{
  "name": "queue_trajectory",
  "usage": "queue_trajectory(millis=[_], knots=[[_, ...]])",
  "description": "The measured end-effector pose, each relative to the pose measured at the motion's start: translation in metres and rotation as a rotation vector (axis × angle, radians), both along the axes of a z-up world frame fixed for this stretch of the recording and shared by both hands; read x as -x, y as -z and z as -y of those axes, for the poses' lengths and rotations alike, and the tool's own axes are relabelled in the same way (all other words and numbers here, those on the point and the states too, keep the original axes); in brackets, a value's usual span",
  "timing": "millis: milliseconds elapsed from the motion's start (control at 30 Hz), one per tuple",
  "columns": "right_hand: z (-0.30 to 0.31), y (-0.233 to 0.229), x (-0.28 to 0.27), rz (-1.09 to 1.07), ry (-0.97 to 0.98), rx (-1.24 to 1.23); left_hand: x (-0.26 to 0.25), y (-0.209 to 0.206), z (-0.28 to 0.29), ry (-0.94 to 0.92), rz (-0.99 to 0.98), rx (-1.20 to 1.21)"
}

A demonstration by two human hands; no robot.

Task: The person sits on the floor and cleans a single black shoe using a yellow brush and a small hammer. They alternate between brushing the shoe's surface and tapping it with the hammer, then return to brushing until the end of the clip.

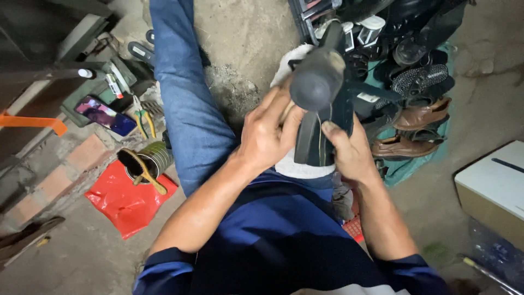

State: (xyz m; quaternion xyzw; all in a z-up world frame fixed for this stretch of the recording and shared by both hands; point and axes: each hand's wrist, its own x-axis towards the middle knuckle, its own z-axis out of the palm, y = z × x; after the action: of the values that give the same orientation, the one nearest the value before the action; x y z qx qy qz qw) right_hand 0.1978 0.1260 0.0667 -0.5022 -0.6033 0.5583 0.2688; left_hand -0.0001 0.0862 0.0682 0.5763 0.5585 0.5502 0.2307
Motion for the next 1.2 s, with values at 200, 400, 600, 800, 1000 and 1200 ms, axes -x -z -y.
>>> queue_trajectory(millis=[200,400,600,800,1000,1200], knots=[[0.006,-0.028,-0.010,0.142,-0.174,0.039,-0.006,0.028,0.038,-0.032,0.135,0.102],[-0.002,-0.060,-0.001,0.232,-0.460,-0.048,0.019,-0.004,0.000,0.001,0.190,0.097],[0.003,-0.048,-0.015,0.311,-0.519,-0.017,0.029,-0.023,0.019,0.081,0.195,0.324],[0.005,-0.048,-0.030,0.357,-0.601,-0.136,0.042,-0.009,0.010,0.089,0.283,0.346],[0.050,-0.018,-0.061,0.138,-0.453,-0.010,0.044,0.019,0.032,0.090,0.403,0.471],[0.069,-0.027,-0.004,-0.455,0.320,0.485,0.040,0.040,0.031,0.127,0.500,0.540]])
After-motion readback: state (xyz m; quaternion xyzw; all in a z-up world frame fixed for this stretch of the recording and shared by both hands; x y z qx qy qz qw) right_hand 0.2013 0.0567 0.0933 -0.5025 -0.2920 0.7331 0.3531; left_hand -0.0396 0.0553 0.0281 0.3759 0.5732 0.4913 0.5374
